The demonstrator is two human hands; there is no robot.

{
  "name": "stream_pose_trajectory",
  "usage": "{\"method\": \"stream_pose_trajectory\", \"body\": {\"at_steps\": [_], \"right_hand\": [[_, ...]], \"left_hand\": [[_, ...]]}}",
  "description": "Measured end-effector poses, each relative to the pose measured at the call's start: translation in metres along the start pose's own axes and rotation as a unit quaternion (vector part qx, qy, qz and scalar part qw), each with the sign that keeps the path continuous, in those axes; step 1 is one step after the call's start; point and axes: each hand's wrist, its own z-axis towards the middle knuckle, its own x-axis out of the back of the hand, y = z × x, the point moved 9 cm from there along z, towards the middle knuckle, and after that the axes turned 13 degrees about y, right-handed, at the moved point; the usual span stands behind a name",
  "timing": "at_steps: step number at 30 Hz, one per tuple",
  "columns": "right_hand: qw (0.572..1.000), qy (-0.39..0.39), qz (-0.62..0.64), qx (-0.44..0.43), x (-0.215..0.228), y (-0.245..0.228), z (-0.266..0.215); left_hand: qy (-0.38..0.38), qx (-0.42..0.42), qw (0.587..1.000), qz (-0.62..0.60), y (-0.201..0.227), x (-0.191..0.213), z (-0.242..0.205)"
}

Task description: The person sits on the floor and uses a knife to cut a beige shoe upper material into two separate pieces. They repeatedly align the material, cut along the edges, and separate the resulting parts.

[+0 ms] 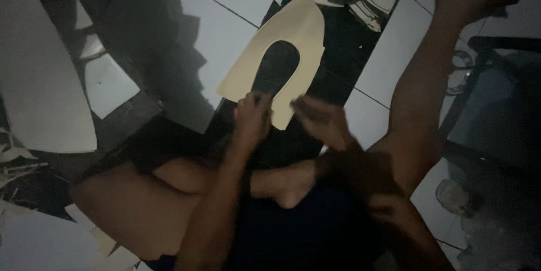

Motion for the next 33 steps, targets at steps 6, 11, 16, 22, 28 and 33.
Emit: {"method": "stream_pose_trajectory", "body": {"at_steps": [6, 11, 16, 22, 28, 33], "right_hand": [[0.946, 0.149, -0.273, -0.086, 0.059, 0.024, 0.11], [0.941, 0.13, -0.251, -0.185, 0.059, 0.023, 0.106], [0.962, 0.1, -0.205, -0.151, 0.018, 0.016, 0.045], [0.904, 0.158, -0.342, 0.202, -0.017, -0.034, 0.031], [0.804, 0.146, -0.44, 0.374, -0.017, -0.022, 0.071], [0.921, 0.119, -0.358, 0.1, -0.017, 0.013, 0.076]], "left_hand": [[0.013, 0.019, 0.997, 0.078, 0.044, -0.001, -0.001], [-0.071, 0.066, 0.994, 0.059, 0.016, 0.018, 0.007], [0.074, 0.003, 0.989, 0.131, -0.015, 0.069, 0.001], [0.165, -0.116, 0.979, 0.013, 0.039, 0.016, 0.023], [0.136, -0.151, 0.977, 0.063, 0.027, -0.019, 0.021], [0.134, -0.16, 0.977, 0.046, 0.022, -0.021, 0.028]]}}
